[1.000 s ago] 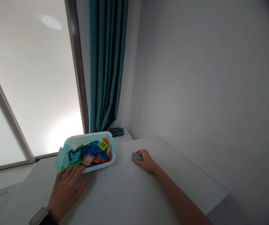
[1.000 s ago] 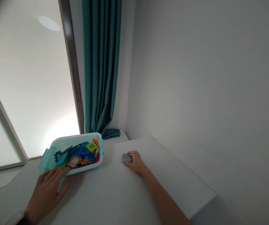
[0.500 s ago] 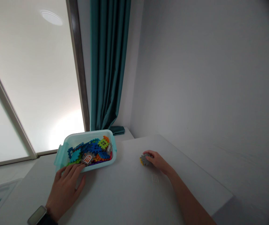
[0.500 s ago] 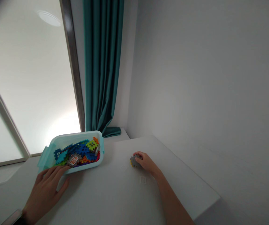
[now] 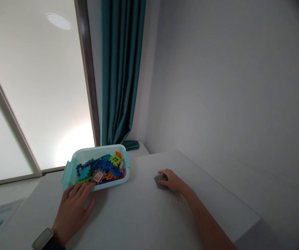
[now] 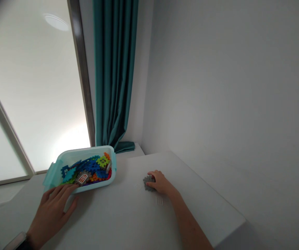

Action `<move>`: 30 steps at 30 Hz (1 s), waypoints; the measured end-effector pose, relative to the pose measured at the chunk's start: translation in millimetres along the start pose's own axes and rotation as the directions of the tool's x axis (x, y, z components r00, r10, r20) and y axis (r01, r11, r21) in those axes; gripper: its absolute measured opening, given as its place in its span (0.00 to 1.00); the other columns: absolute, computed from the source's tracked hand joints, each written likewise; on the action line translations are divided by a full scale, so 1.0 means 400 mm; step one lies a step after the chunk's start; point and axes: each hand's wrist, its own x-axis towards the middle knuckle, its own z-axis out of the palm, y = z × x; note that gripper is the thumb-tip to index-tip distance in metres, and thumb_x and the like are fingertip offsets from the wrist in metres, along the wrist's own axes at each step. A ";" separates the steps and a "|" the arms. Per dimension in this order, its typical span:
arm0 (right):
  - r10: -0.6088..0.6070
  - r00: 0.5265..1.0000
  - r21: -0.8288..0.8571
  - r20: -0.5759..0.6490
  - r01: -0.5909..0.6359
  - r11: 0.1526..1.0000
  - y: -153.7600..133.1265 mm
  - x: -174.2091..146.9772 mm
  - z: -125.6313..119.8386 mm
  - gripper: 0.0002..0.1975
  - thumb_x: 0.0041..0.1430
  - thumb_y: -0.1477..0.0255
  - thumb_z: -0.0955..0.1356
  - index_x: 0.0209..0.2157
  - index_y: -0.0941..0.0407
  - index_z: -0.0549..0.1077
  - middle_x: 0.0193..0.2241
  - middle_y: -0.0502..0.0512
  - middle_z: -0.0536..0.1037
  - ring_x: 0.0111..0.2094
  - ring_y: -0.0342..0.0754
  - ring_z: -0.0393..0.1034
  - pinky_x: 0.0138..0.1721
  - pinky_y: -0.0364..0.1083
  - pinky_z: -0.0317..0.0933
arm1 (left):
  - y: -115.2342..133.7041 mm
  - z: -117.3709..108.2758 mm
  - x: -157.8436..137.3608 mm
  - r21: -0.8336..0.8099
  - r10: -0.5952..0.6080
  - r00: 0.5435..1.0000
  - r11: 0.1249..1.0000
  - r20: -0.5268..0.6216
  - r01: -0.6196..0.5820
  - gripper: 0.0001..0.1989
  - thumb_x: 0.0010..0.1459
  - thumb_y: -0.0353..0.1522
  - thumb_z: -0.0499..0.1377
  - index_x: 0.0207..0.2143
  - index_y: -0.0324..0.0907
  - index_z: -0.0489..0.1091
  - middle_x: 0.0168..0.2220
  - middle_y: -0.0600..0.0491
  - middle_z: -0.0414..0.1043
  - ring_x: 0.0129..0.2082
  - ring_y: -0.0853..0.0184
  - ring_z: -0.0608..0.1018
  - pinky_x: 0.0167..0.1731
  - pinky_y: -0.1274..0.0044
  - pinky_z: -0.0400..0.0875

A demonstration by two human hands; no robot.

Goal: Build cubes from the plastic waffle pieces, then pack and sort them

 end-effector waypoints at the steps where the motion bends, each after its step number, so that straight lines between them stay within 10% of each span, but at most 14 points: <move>1: -0.003 1.000 0.000 0.006 0.003 1.000 -0.002 0.000 0.001 0.23 0.54 0.66 0.72 0.52 0.55 0.74 0.47 0.60 0.75 0.48 0.54 0.69 0.50 0.51 0.61 | -0.001 0.001 0.000 -0.001 0.002 1.000 1.000 -0.003 -0.002 0.12 0.62 0.32 0.53 0.46 0.41 0.70 0.39 0.47 0.79 0.41 0.55 0.78 0.44 0.65 0.63; 20: 0.062 0.997 0.228 -0.040 -0.051 0.972 -0.022 -0.030 0.007 0.26 0.45 0.65 0.76 0.48 0.56 0.74 0.44 0.58 0.73 0.43 0.53 0.70 0.49 0.52 0.63 | -0.004 0.007 -0.005 0.013 0.001 1.000 1.000 -0.002 -0.001 0.12 0.62 0.32 0.53 0.46 0.41 0.70 0.39 0.47 0.79 0.41 0.55 0.78 0.45 0.65 0.63; 30: 0.019 0.987 0.649 -0.161 0.091 0.756 -0.160 -0.008 -0.001 0.23 0.62 0.52 0.64 0.49 0.54 0.70 0.44 0.61 0.78 0.44 0.54 0.74 0.44 0.53 0.68 | 0.007 -0.014 0.007 -0.067 -0.053 0.998 0.996 0.018 0.054 0.11 0.61 0.31 0.53 0.45 0.44 0.70 0.40 0.49 0.79 0.42 0.57 0.78 0.46 0.66 0.63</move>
